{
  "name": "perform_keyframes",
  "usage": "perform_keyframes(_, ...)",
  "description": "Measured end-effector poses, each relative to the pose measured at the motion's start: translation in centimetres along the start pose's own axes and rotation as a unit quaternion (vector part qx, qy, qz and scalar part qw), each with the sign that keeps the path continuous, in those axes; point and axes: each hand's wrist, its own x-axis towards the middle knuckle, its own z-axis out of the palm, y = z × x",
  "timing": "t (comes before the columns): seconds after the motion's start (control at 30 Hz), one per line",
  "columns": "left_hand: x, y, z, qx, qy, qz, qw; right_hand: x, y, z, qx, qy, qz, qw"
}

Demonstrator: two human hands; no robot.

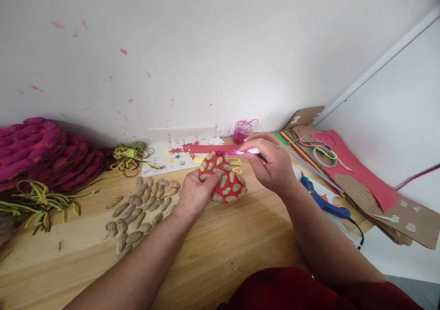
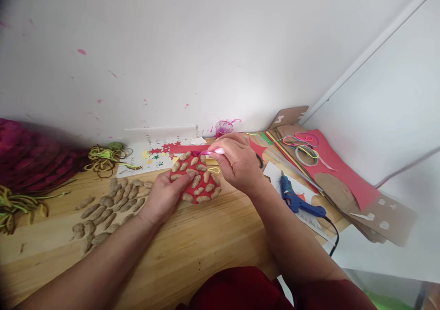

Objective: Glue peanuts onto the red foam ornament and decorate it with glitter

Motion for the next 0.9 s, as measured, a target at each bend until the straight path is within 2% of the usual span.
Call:
perform_keyframes(0.23, 0.01, -0.21, -0.15, -0.01, -0.008, 0.006, 1.0, -0.04, 0.0, 0.28, 0.026, -0.007, 0.009, 1.0)
perform_keyframes(0.57, 0.04, -0.39, -0.44, 0.009, -0.008, -0.005, 1.0, -0.06, 0.14, -0.16, 0.031, 0.024, 0.05, 0.998)
perform_keyframes(0.77, 0.02, -0.49, -0.63, 0.001, -0.023, 0.003, 1.0, -0.2, 0.4, 0.11, 0.027, 0.02, 0.046, 0.998)
perform_keyframes(0.9, -0.02, -0.48, -0.53, -0.012, -0.027, 0.0, 1.0, -0.17, 0.35, 0.01, 0.018, 0.038, 0.055, 0.998)
